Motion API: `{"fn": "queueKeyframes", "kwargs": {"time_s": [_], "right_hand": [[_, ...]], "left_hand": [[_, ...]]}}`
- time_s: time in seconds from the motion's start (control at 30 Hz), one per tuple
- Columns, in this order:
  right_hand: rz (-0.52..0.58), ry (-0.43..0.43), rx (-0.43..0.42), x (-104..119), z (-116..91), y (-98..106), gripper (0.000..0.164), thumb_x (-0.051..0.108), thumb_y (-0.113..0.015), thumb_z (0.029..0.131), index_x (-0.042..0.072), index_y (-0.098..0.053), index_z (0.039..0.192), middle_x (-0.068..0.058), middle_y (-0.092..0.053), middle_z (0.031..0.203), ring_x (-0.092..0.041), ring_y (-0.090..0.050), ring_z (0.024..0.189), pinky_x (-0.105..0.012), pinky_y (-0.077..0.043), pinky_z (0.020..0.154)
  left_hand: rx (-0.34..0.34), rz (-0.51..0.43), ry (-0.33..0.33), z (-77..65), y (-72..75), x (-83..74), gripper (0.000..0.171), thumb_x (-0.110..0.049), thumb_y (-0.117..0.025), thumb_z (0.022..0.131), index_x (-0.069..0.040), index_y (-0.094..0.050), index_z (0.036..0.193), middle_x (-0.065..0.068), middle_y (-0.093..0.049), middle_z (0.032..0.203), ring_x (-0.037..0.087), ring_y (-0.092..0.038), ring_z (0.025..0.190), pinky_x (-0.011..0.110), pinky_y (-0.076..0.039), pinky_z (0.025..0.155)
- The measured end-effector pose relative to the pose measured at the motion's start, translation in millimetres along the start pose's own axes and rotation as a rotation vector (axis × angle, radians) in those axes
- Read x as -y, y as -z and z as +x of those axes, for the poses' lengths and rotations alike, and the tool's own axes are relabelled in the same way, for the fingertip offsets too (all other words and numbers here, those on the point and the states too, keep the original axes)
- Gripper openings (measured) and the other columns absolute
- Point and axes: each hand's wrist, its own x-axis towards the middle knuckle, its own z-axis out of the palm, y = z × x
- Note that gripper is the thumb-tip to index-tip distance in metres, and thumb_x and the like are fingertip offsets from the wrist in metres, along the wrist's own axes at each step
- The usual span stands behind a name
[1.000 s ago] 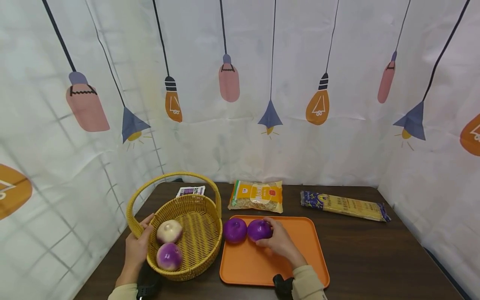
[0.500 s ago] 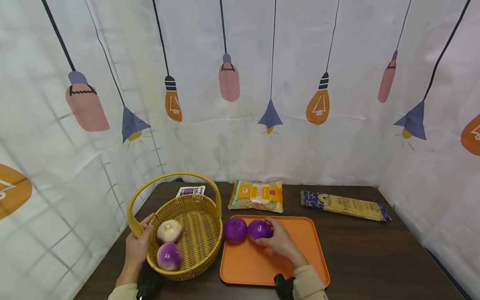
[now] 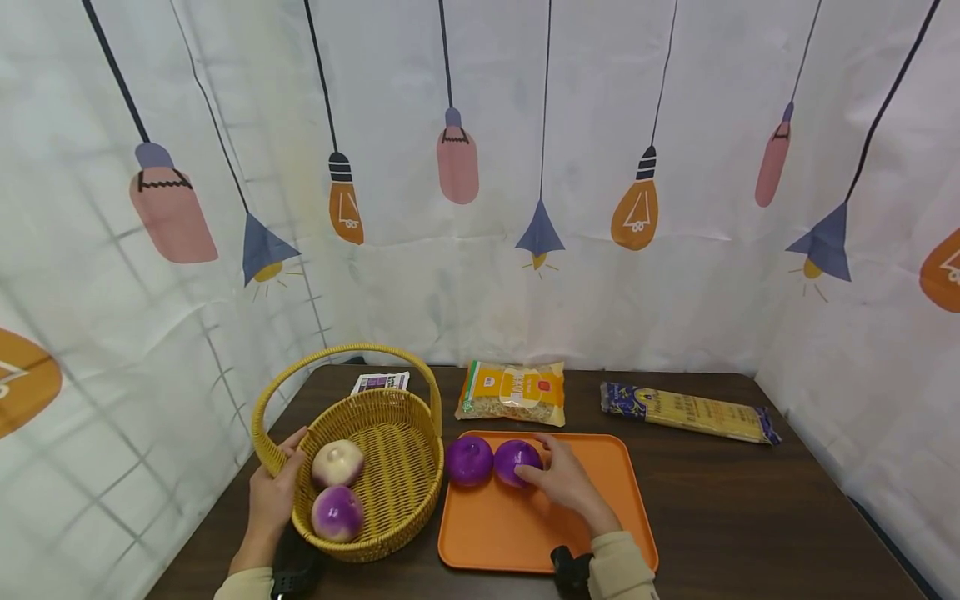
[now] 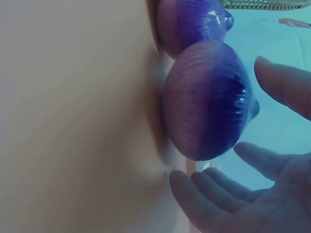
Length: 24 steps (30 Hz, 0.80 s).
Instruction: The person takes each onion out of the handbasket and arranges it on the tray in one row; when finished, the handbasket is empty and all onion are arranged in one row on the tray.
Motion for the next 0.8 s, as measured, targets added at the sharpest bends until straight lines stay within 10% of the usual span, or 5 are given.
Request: {"fn": "queueKeyframes", "kwargs": {"time_s": [0.6, 0.8], "right_hand": [[0.072, 0.230, -0.222, 48.7, -16.9, -17.7, 0.041, 0.015, -0.072, 0.089, 0.007, -0.061, 0.127, -0.014, -0.052, 0.135, -0.039, -0.049, 0.123, -0.056, -0.041, 0.101], [0.189, 0.339, -0.204, 62.5, -25.9, -39.2, 0.035, 0.004, -0.074, 0.085, 0.008, -0.066, 0.118, -0.006, -0.058, 0.125, -0.031, -0.055, 0.121, -0.052, -0.043, 0.100]], "left_hand": [[-0.018, 0.001, -0.013, 1.6, -0.9, 0.2, 0.026, -0.021, -0.054, 0.101, 0.002, -0.067, 0.101, 0.005, -0.060, 0.135, 0.004, -0.054, 0.117, 0.002, -0.036, 0.085], [-0.006, 0.002, 0.006, -0.1, 0.1, 0.4, 0.032, -0.024, -0.052, 0.102, -0.007, -0.066, 0.125, 0.007, -0.059, 0.136, 0.020, -0.054, 0.121, 0.001, -0.035, 0.085]]}}
